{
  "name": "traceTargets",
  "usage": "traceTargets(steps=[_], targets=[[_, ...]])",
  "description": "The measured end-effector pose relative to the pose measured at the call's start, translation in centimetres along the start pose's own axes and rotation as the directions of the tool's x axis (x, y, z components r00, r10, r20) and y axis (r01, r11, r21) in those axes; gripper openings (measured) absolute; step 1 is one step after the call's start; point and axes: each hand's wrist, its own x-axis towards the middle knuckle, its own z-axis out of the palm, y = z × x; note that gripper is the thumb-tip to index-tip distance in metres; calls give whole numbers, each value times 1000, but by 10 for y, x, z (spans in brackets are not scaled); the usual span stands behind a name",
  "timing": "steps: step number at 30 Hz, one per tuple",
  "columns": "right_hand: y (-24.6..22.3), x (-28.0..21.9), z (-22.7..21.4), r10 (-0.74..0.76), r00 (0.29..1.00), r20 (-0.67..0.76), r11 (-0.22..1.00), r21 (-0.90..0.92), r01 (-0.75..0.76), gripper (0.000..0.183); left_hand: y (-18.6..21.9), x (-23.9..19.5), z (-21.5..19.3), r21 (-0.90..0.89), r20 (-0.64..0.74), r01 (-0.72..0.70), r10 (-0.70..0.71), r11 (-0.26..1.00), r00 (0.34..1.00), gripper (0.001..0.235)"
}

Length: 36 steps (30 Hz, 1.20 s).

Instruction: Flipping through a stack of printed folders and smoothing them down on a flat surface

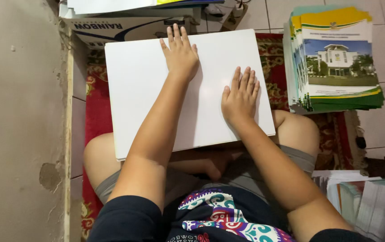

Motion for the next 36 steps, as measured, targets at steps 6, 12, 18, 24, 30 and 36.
traceTargets(steps=[6, 12, 18, 24, 30, 36], targets=[[0, 1, 0, 9, 1000, 17, 1000, -20, -9, 69, -7, -28, 2, -66, -63, -129, 125, 989, 990, 68], [2, 1, -6, -12, 998, 69, 1000, 16, 11, 68, -15, -83, 17, -97, -133, -217, 203, 971, 970, 66], [14, 8, 15, -58, 998, -5, 998, -24, 58, 69, -26, -96, 25, -118, -185, -286, 262, 951, 947, 62], [0, 3, 11, -617, 763, 189, 780, 21, 626, 72, -27, -88, 45, -262, -332, -276, 182, 925, 925, 60], [-28, 45, 37, -724, 687, 64, 686, -39, 726, 66, -38, -81, 62, -391, -549, -384, 123, 836, 827, 60], [-64, 134, 79, -640, 765, 76, 768, 36, 639, 59, -33, -78, 71, -335, -553, -325, 95, 884, 828, 61]])
